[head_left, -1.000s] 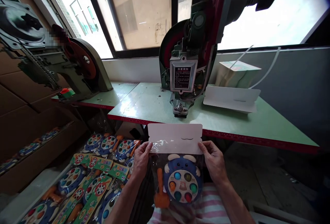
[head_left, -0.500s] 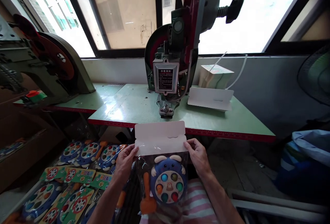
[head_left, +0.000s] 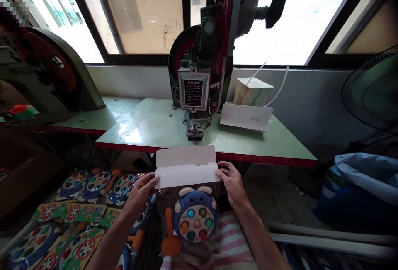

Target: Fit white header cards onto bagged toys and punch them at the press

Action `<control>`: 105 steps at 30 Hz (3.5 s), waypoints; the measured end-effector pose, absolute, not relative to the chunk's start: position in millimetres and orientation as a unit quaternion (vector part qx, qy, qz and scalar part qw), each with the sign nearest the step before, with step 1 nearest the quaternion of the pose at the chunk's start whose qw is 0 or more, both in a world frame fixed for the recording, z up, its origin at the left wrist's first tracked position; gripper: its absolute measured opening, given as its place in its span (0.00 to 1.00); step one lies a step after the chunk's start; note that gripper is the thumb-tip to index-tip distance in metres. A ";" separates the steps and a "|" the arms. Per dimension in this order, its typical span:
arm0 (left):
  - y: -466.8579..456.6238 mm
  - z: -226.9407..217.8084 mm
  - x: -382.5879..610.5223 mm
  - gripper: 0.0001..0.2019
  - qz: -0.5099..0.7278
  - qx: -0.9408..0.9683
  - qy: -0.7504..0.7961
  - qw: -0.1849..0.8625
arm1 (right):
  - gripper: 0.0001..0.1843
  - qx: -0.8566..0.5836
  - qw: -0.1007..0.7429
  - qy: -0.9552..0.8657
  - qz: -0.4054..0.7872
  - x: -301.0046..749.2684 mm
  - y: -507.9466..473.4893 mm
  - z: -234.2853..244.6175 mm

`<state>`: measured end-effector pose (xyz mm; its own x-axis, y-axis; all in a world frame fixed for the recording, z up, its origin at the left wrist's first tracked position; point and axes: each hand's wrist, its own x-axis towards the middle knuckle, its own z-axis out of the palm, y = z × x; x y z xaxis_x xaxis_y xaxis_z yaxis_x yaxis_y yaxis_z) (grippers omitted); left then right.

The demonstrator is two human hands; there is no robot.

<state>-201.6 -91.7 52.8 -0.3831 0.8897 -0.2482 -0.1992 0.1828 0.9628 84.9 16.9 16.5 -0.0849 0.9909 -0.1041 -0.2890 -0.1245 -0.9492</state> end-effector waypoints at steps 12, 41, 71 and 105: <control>-94.3 55.7 -203.7 0.23 0.571 0.315 0.584 0.484 | 0.32 -0.396 0.477 -0.440 0.650 93.1 23.2 25.2; -105.1 23.7 -200.9 0.20 0.573 0.378 0.581 0.437 | 0.20 -0.379 0.446 -0.549 0.596 99.4 27.7 17.8; 67.3 96.5 -172.6 0.13 0.593 0.481 0.520 0.383 | 0.33 -0.406 0.621 -0.400 0.538 131.0 129.6 74.4; 104.5 118.1 -221.9 0.19 0.639 0.457 0.497 0.369 | 0.30 -0.383 0.604 -0.429 0.552 70.0 192.8 98.2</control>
